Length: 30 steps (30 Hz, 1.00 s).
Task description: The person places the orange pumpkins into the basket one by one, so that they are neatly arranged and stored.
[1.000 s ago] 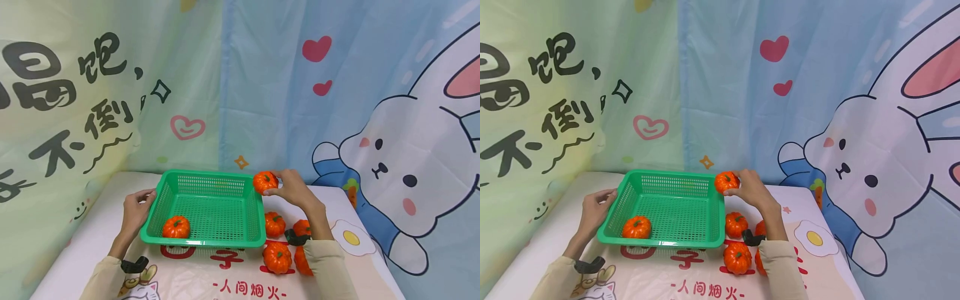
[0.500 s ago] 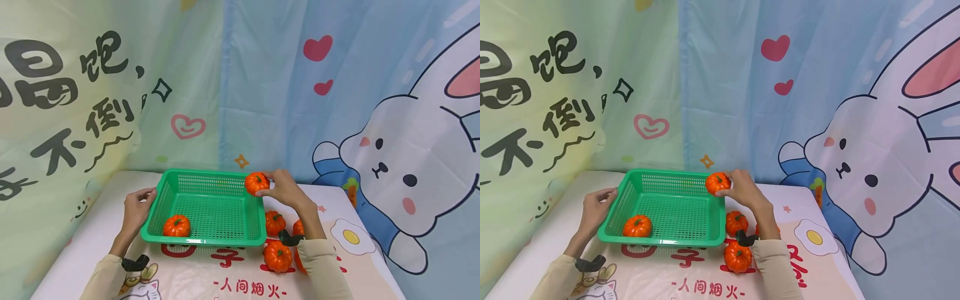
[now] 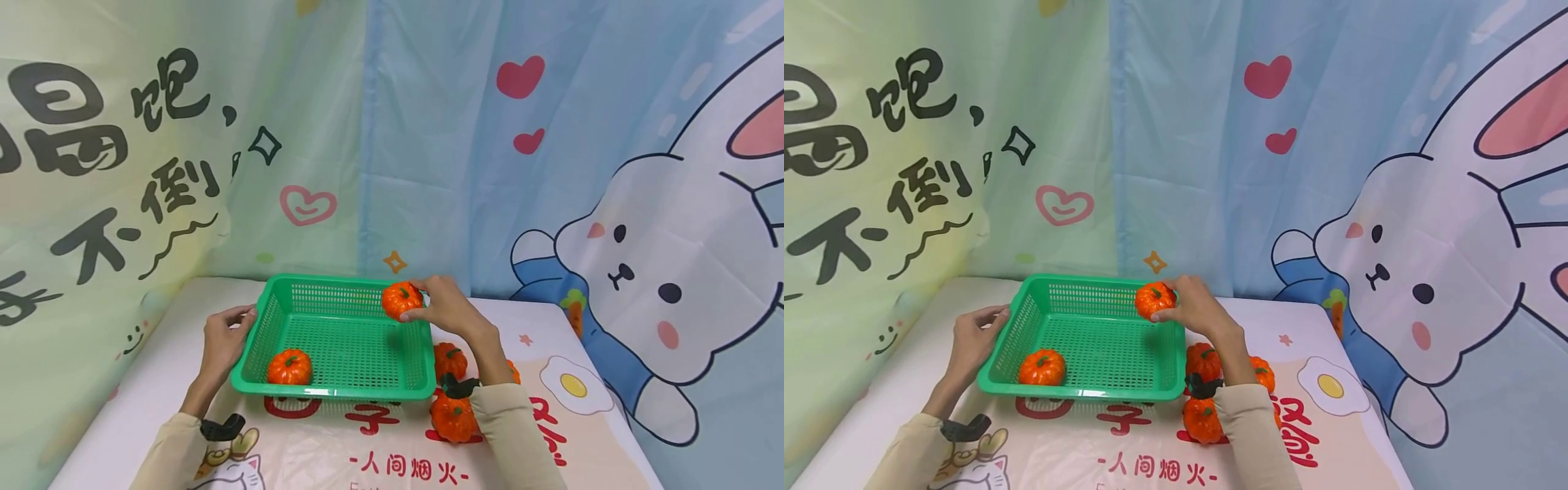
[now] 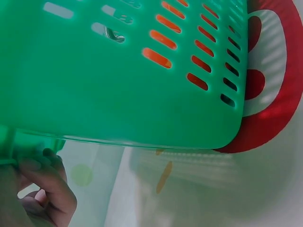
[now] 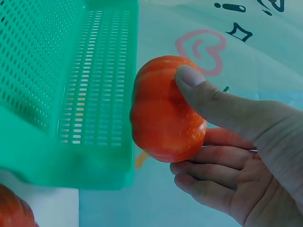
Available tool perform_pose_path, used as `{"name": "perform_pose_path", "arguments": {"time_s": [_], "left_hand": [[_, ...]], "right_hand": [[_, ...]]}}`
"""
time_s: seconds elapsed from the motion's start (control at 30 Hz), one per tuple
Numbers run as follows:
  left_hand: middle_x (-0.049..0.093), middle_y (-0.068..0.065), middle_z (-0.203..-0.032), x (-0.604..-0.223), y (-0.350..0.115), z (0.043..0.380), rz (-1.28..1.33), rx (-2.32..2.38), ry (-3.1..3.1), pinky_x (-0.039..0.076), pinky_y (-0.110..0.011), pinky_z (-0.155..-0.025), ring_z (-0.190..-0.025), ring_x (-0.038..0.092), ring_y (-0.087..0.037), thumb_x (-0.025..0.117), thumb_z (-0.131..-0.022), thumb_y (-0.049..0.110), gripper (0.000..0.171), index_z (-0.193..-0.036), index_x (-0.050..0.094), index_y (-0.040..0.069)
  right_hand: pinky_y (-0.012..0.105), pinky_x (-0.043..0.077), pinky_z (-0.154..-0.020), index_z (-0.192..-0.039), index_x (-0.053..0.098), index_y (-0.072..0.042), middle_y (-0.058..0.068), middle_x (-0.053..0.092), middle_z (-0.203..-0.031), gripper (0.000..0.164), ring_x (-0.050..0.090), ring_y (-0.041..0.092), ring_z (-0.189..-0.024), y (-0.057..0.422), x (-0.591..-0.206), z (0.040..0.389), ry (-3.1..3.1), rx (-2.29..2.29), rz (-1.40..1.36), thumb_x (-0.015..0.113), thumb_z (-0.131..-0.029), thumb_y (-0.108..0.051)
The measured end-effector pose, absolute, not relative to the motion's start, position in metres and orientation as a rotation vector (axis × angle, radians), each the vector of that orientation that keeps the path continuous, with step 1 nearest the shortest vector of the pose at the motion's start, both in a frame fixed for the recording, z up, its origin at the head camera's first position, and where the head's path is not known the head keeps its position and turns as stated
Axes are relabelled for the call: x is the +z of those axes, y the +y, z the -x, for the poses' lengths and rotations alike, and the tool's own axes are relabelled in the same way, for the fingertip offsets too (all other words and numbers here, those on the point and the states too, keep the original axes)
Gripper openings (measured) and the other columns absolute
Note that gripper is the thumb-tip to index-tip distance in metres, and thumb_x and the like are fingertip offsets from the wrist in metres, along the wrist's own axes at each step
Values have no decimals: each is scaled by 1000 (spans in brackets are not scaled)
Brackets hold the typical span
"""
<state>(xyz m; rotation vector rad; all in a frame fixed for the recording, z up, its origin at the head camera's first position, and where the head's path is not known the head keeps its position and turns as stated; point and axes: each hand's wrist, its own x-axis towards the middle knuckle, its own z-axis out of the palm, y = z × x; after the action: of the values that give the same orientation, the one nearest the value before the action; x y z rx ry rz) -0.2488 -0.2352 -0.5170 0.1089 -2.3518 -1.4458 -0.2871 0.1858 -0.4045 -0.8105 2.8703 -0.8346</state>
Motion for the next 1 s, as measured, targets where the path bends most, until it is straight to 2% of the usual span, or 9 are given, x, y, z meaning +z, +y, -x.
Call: {"name": "perform_pose_path", "arguments": {"time_s": [0.1,0.2,0.3,0.43,0.57,0.67,0.8,0.93,1.0], "left_hand": [[78,-30,-112,-517,-234,249,-113,-1439,-2357,52,-17,-60,-72,61,5,67,-109,19,31,-128,78,-3],[78,-30,-112,-517,-234,249,-119,-1439,-2358,52,-17,-60,-71,61,5,67,-109,18,31,-128,78,-4],[78,-30,-112,-517,-234,249,-124,-1443,-2358,52,-16,-60,-70,61,5,67,-109,18,31,-128,78,-4],[78,-31,-111,-517,-235,249,-125,-1447,-2359,53,-16,-60,-69,61,4,66,-109,18,32,-128,78,-5],[78,-31,-112,-518,-235,250,-127,-1447,-2355,53,-16,-60,-70,62,5,67,-109,18,32,-128,78,-5],[78,-30,-111,-518,-234,250,-130,-1444,-2351,52,-16,-59,-70,61,4,67,-109,18,31,-128,78,-4],[78,-30,-109,-518,-233,250,-127,-1446,-2350,52,-17,-58,-68,61,2,67,-109,18,31,-128,78,-4],[78,-30,-111,-518,-234,249,-124,-1450,-2353,53,-17,-59,-70,62,1,67,-109,20,32,-128,78,-3],[78,-30,-112,-518,-235,248,-126,-1444,-2356,52,-16,-59,-71,62,2,67,-110,21,33,-129,78,-3]], "right_hand": [[25,21,-52,-149,64,2,-6,26,-53,73,14,11,-51,181,-403,287,2877,-826,788,91,-90,-31],[25,21,-52,-150,63,3,-7,23,-51,74,11,10,-51,177,-404,288,2875,-814,799,91,-90,-31],[24,27,-55,-148,64,3,-4,44,-51,71,19,9,-50,174,-406,291,2866,-806,826,90,-91,-31],[24,41,-63,-142,71,0,-1,71,-70,64,44,9,-56,168,-406,293,2860,-804,854,92,-90,-31],[26,48,-70,-136,75,-3,0,79,-85,56,59,14,-67,161,-405,294,2853,-801,886,93,-89,-28],[25,46,-68,-138,74,0,1,80,-86,59,54,13,-66,156,-405,294,2844,-790,897,92,-89,-28],[23,39,-64,-144,68,3,1,77,-78,68,41,9,-59,150,-405,293,2837,-782,881,92,-89,-29],[22,33,-61,-146,65,5,-1,69,-66,72,30,8,-56,145,-407,292,2836,-768,890,92,-89,-30],[22,28,-59,-146,65,6,0,60,-60,73,24,9,-55,142,-407,292,2832,-764,899,92,-89,-30]]}}
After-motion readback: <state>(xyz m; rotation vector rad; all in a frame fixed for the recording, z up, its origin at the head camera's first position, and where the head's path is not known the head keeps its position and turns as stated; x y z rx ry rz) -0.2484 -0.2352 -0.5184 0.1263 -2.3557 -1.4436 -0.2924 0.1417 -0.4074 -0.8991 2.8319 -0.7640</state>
